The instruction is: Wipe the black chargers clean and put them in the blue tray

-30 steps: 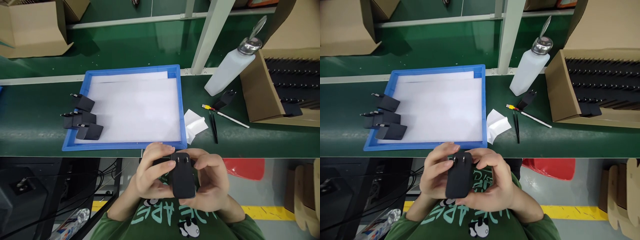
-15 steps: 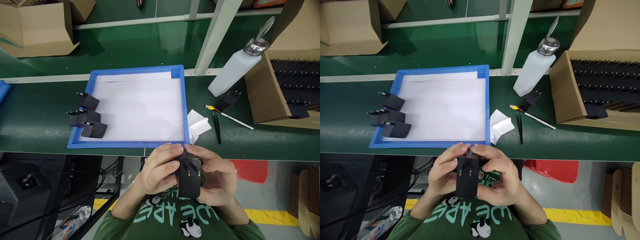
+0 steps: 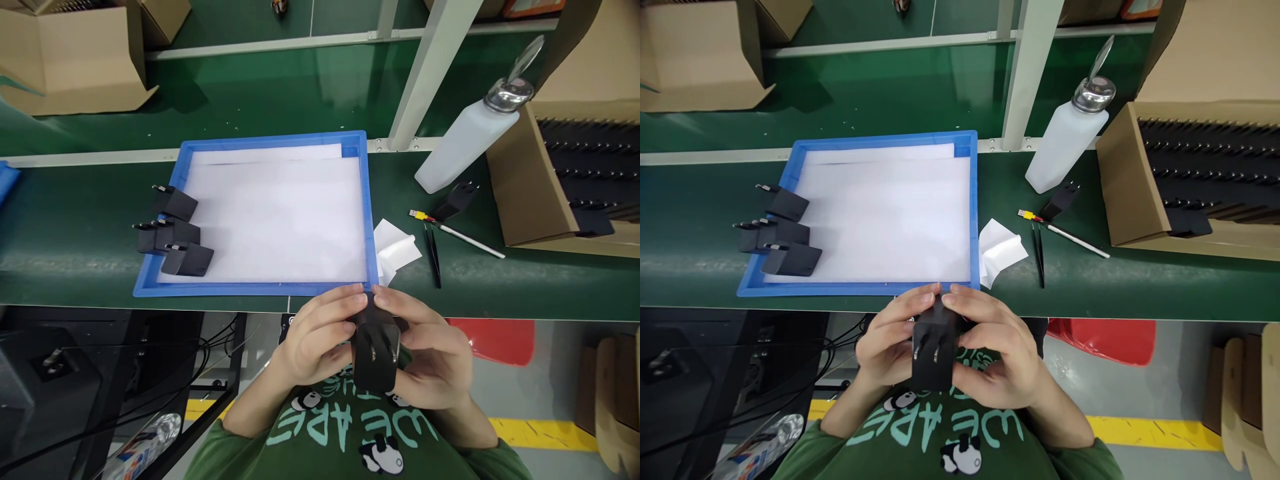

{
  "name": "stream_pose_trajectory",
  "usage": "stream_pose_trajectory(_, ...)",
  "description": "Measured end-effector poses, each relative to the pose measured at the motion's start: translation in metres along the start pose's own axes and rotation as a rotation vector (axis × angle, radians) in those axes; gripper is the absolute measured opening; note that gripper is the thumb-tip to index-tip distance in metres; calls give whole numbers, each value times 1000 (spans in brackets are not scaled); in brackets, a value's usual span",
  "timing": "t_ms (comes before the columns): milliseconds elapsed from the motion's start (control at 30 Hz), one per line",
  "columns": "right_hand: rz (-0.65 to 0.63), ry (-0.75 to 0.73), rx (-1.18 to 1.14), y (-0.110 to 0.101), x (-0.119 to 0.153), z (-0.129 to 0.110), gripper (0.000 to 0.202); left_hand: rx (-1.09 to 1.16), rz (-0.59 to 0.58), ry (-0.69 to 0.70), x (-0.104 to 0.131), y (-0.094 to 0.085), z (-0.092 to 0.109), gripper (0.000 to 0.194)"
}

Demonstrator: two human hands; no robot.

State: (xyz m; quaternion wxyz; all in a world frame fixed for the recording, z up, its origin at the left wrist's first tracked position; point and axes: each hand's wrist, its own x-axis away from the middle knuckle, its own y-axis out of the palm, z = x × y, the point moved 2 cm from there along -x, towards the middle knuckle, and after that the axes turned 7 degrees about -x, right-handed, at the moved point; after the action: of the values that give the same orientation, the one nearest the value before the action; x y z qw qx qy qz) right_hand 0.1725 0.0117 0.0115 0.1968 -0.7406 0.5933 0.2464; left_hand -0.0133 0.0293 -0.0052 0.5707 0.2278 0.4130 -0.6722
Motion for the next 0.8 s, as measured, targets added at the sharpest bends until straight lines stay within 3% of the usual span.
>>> stream_pose_trajectory(167,13,23,11,-3,1,2,52,86,-39,-77,-3,-4,2,67)
stream_pose_trajectory(333,-92,-32,97,2,3,5,35,416,-339,-552,-3,-9,9,86)
stream_pose_trajectory(433,-196,-80,290,8,2,6,20,620,-293,-728,4,-6,11,95)
stream_pose_trajectory(533,-323,-31,332,0,-1,9,29,546,-194,-844,11,-5,10,71)
stream_pose_trajectory(600,-231,80,346,-17,-4,12,40,508,-161,-930,13,-6,11,55)
stream_pose_trajectory(700,130,303,578,-48,-7,18,25,489,-185,-1055,13,-8,15,43)
stream_pose_trajectory(767,204,448,725,-56,-7,23,18,469,-202,-1088,11,-10,16,42)
stream_pose_trajectory(800,181,512,759,-55,-7,27,26,466,-200,-1097,10,-9,16,42)
